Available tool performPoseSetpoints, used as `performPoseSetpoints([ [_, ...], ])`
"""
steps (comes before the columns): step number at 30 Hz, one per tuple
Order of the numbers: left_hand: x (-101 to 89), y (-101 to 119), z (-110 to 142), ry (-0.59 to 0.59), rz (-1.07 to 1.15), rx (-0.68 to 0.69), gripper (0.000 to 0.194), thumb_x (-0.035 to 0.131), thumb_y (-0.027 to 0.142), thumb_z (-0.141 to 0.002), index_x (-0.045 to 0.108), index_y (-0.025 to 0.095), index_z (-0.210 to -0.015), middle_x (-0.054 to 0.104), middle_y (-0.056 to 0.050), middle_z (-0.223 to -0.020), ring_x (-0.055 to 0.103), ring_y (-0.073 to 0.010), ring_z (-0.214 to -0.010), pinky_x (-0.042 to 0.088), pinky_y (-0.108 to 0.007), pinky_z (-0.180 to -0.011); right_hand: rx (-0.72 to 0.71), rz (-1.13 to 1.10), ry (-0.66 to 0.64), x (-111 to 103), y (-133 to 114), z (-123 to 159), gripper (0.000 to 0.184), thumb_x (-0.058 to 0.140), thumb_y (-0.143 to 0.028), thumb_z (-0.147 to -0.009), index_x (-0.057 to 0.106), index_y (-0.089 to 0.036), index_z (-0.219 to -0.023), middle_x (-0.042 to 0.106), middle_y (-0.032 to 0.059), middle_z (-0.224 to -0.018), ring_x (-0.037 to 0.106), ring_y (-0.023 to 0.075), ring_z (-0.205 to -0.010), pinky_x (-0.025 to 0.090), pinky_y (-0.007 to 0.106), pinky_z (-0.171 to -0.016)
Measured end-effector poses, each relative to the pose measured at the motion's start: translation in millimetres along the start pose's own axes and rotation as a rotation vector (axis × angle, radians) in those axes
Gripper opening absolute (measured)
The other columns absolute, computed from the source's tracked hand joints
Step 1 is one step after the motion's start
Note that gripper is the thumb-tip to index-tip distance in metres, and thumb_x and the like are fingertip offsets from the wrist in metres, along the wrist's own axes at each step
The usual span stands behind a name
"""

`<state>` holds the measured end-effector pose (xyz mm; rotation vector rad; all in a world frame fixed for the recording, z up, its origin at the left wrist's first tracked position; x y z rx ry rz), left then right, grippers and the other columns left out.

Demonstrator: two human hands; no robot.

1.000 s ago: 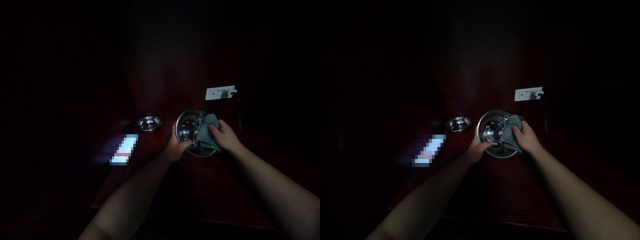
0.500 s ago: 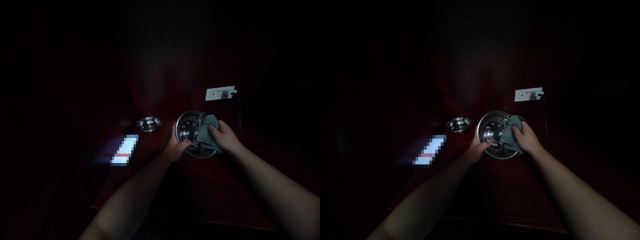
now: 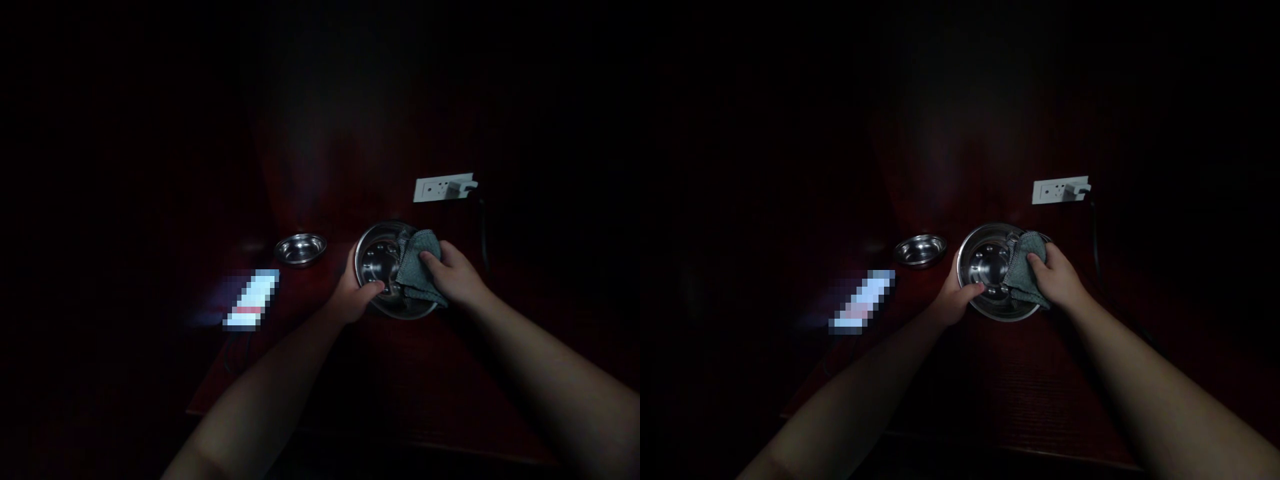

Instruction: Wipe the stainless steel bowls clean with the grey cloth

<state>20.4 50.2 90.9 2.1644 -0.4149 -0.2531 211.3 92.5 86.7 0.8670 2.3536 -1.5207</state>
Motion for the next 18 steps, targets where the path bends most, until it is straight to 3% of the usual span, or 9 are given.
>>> performPoseSetpoints([
  [5, 8.3, 16, 5, 0.003, -0.030, 0.090, 0.095, 0.065, 0.031, -0.072, -0.001, 0.026, -0.141, 0.027, -0.012, -0.145, 0.029, -0.0274, -0.132, 0.021, -0.046, -0.110, 0.056, -0.075, 0.053, -3, 14, -2, 0.022, 0.049, -0.043, -0.078, 0.051, -0.023, -0.085, 0.061, 0.0042, -0.080, 0.058, 0.0217, -0.071, 0.047, 0.034, -0.060],
  [11, 9.6, 3, 7, 0.017, -0.109, -0.020, 0.095, 0.064, 0.027, -0.073, -0.003, 0.025, -0.141, 0.038, -0.013, -0.137, 0.037, -0.0262, -0.128, 0.027, -0.046, -0.107, 0.059, -0.040, 0.061, -3, 17, -3, 0.022, 0.049, -0.043, -0.077, 0.051, -0.022, -0.085, 0.061, 0.0054, -0.081, 0.058, 0.0230, -0.073, 0.047, 0.035, -0.059],
  [18, 4.2, 5, 2, 0.041, -0.114, -0.005, 0.093, 0.063, 0.017, -0.070, 0.004, 0.027, -0.141, 0.038, -0.010, -0.138, 0.033, -0.0268, -0.129, 0.024, -0.047, -0.108, 0.017, -0.029, 0.063, -3, 8, 0, 0.021, 0.050, -0.041, -0.077, 0.051, -0.022, -0.085, 0.061, 0.0050, -0.078, 0.058, 0.0222, -0.072, 0.047, 0.035, -0.060],
])
Point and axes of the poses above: each hand's wrist, its own z-axis away from the middle knuckle, its own x-axis out of the palm, y = z × x, the point moved 10 cm from there along -z, towards the middle knuckle
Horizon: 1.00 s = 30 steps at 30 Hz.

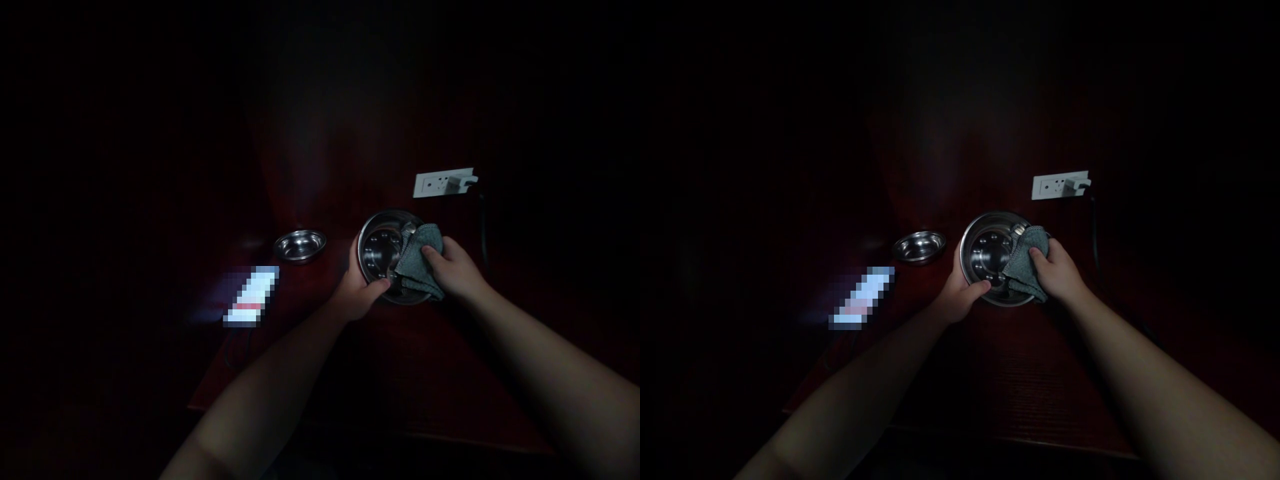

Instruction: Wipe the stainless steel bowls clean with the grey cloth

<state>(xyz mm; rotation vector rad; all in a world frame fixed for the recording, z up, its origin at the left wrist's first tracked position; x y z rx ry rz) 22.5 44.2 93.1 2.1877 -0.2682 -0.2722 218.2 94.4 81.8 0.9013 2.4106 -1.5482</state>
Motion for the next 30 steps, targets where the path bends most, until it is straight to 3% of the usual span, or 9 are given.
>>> performPoseSetpoints([
  [11, 1.7, 16, -3, -0.032, 0.070, 0.119, 0.087, 0.062, 0.017, -0.069, 0.012, 0.026, -0.140, 0.034, -0.009, -0.141, 0.033, -0.0255, -0.130, 0.022, -0.046, -0.110, 0.013, -0.005, -0.050, 5, 3, 0, 0.022, 0.049, -0.040, -0.078, 0.052, -0.022, -0.090, 0.061, 0.0055, -0.082, 0.058, 0.0228, -0.075, 0.048, 0.036, -0.063],
  [25, -3.4, 2, 1, 0.018, 0.004, 0.026, 0.089, 0.062, 0.017, -0.069, 0.010, 0.025, -0.140, 0.039, -0.009, -0.138, 0.038, -0.0259, -0.126, 0.026, -0.046, -0.107, 0.022, 0.011, -0.022, 1, 1, -1, 0.022, 0.050, -0.040, -0.077, 0.051, -0.022, -0.089, 0.061, 0.0053, -0.082, 0.058, 0.0232, -0.075, 0.047, 0.036, -0.063],
  [30, -2.3, 8, -3, -0.010, 0.050, 0.073, 0.086, 0.063, 0.019, -0.068, 0.016, 0.026, -0.139, 0.036, -0.009, -0.139, 0.036, -0.0272, -0.127, 0.025, -0.047, -0.108, 0.007, -0.002, -0.041, 3, -2, 0, 0.021, 0.049, -0.039, -0.078, 0.052, -0.022, -0.090, 0.061, 0.0053, -0.083, 0.058, 0.0236, -0.078, 0.047, 0.036, -0.065],
])
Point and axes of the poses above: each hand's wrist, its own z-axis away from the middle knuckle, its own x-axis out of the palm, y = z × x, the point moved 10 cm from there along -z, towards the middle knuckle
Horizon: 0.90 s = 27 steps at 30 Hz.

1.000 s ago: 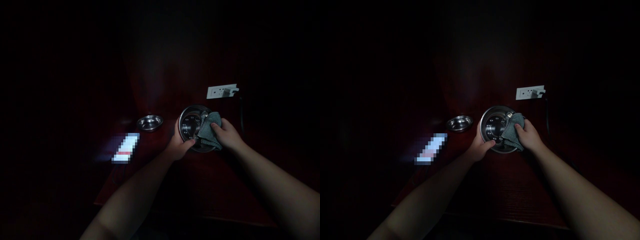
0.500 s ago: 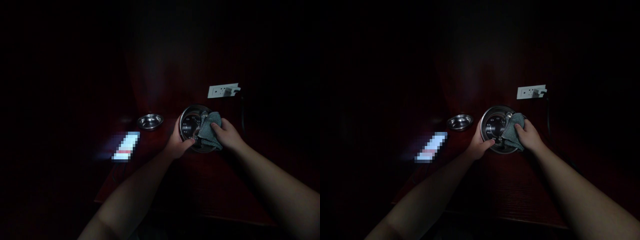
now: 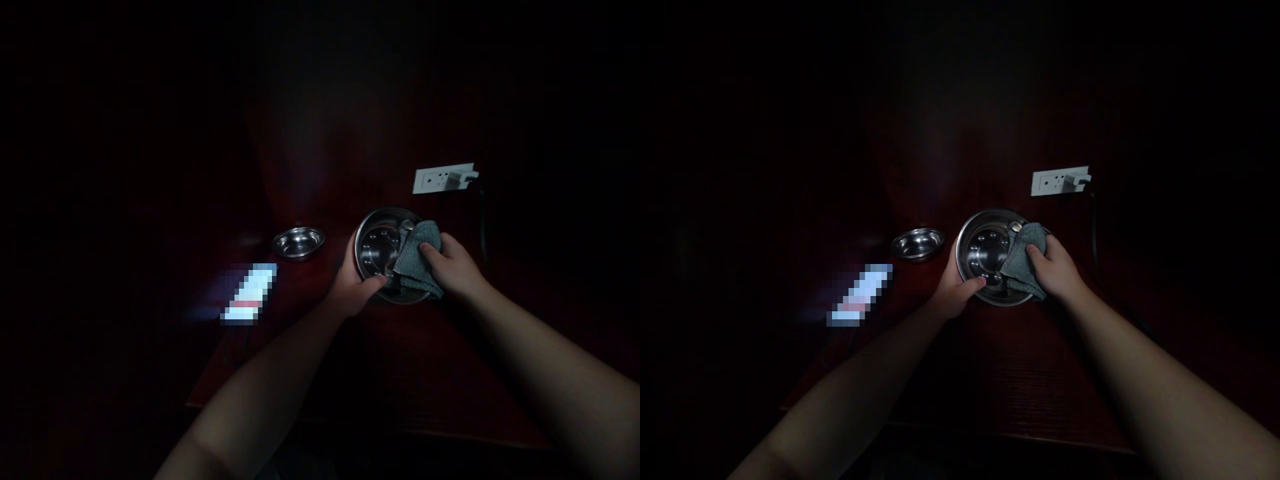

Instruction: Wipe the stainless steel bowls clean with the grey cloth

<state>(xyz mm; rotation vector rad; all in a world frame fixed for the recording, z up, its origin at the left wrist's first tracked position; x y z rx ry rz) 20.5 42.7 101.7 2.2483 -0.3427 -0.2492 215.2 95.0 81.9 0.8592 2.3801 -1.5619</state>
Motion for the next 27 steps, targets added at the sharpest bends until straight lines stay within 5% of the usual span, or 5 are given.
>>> performPoseSetpoints([
  [18, -4.3, -12, 1, 0.038, -0.002, -0.079, 0.086, 0.063, 0.018, -0.067, 0.018, 0.025, -0.139, 0.042, -0.009, -0.136, 0.041, -0.0282, -0.124, 0.028, -0.048, -0.105, 0.003, 0.016, 0.030, -2, -1, 0, 0.019, 0.052, -0.038, -0.076, 0.052, -0.021, -0.085, 0.061, 0.0052, -0.080, 0.059, 0.0230, -0.075, 0.047, 0.035, -0.063],
  [27, -0.5, -5, -3, -0.001, 0.079, -0.011, 0.086, 0.062, 0.014, -0.065, 0.021, 0.027, -0.139, 0.040, -0.008, -0.137, 0.038, -0.0283, -0.126, 0.027, -0.047, -0.106, 0.005, 0.022, 0.021, -3, -1, 0, 0.019, 0.051, -0.037, -0.077, 0.051, -0.021, -0.087, 0.061, 0.0055, -0.082, 0.059, 0.0228, -0.075, 0.047, 0.035, -0.064],
])
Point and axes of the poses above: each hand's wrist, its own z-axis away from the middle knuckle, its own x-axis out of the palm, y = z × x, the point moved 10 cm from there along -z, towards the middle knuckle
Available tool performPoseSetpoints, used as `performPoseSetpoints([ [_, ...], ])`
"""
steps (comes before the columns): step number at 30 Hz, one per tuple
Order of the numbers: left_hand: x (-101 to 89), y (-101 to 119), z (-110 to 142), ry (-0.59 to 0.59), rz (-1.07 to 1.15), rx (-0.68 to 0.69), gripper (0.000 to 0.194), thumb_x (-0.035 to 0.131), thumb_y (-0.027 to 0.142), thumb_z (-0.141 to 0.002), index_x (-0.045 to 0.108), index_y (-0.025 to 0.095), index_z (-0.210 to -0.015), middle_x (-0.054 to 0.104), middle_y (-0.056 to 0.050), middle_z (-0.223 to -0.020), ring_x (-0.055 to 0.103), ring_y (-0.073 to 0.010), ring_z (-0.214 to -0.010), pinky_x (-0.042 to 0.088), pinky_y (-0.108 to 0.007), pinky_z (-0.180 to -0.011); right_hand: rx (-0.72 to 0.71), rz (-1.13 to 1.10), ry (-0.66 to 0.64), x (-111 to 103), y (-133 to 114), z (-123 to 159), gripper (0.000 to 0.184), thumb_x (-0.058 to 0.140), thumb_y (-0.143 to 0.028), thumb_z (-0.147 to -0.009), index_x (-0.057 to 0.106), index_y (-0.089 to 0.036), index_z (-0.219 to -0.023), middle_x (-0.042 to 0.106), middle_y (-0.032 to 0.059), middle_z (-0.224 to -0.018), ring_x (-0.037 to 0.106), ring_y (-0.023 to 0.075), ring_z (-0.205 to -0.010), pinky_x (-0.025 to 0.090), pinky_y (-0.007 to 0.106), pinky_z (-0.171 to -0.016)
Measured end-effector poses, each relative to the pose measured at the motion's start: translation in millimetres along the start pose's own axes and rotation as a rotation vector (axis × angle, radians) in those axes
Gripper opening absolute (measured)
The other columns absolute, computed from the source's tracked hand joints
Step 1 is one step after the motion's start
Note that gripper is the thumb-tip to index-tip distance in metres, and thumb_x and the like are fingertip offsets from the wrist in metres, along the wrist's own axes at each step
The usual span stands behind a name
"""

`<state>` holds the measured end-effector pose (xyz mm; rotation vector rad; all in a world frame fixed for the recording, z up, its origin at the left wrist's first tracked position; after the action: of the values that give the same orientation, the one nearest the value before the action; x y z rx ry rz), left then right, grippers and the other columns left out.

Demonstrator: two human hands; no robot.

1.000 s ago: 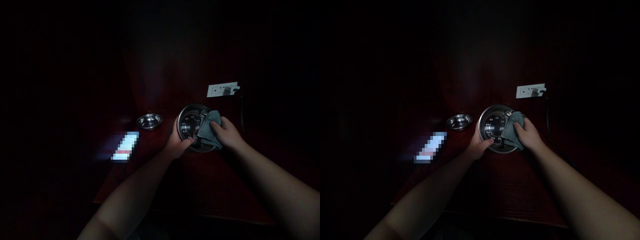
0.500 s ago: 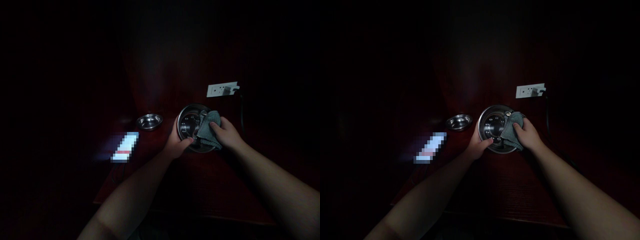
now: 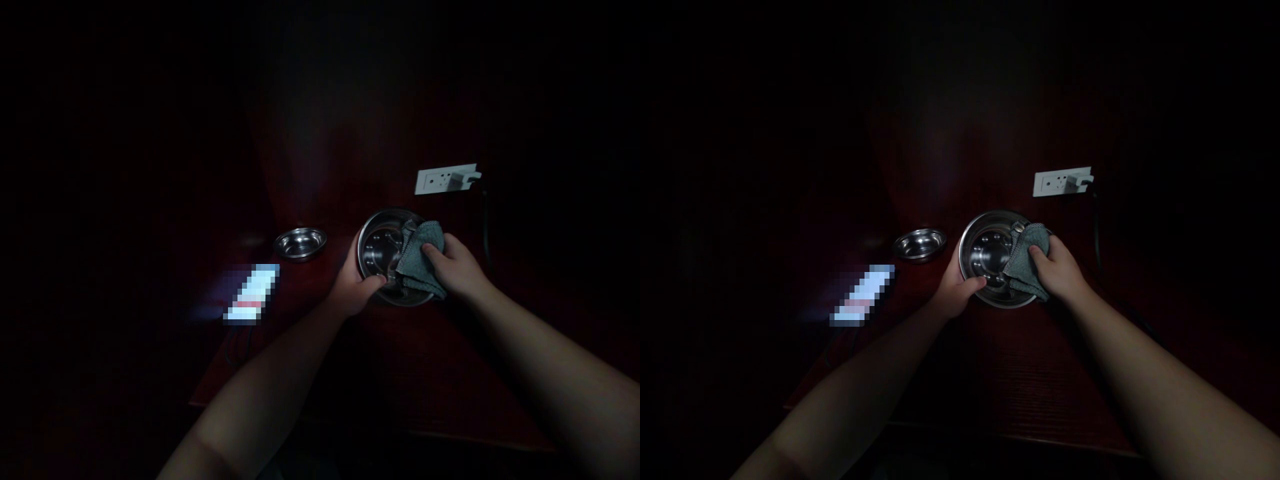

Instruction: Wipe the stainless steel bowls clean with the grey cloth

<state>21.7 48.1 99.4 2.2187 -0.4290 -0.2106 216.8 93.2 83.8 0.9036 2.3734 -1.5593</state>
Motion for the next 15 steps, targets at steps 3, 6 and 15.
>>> performPoseSetpoints([
  [3, 0.6, -1.4, -0.1, -0.011, 0.008, -0.006, 0.086, 0.062, 0.014, -0.065, 0.020, 0.027, -0.139, 0.039, -0.008, -0.138, 0.038, -0.0288, -0.126, 0.028, -0.048, -0.105, -0.007, 0.001, 0.001, -0.4, 0.1, -1.0, 0.020, 0.050, -0.038, -0.077, 0.051, -0.021, -0.089, 0.061, 0.0057, -0.082, 0.059, 0.0230, -0.075, 0.047, 0.035, -0.063],
  [6, 0.8, -1.5, 0.4, -0.013, -0.001, -0.009, 0.086, 0.062, 0.015, -0.065, 0.019, 0.027, -0.139, 0.038, -0.008, -0.140, 0.037, -0.0288, -0.127, 0.027, -0.048, -0.106, -0.003, 0.003, -0.003, -0.7, -1.4, -1.0, 0.020, 0.050, -0.037, -0.077, 0.052, -0.022, -0.089, 0.061, 0.0060, -0.083, 0.059, 0.0230, -0.075, 0.047, 0.035, -0.063],
  [15, 2.1, 0.3, 1.0, -0.018, 0.002, 0.007, 0.086, 0.064, 0.018, -0.067, 0.018, 0.027, -0.139, 0.038, -0.008, -0.139, 0.036, -0.0289, -0.127, 0.025, -0.048, -0.107, 0.011, 0.057, -0.001, -1.5, 1.8, -1.2, 0.022, 0.048, -0.039, -0.078, 0.052, -0.022, -0.091, 0.061, 0.0054, -0.083, 0.058, 0.0227, -0.075, 0.047, 0.035, -0.064],
])
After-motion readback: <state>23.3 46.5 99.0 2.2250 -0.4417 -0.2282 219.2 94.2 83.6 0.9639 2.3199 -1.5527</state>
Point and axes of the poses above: each hand's wrist, its own z-axis away from the middle knuckle, its own x-axis out of the palm, y = z × x, the point moved 10 cm from there along -z, towards the middle knuckle
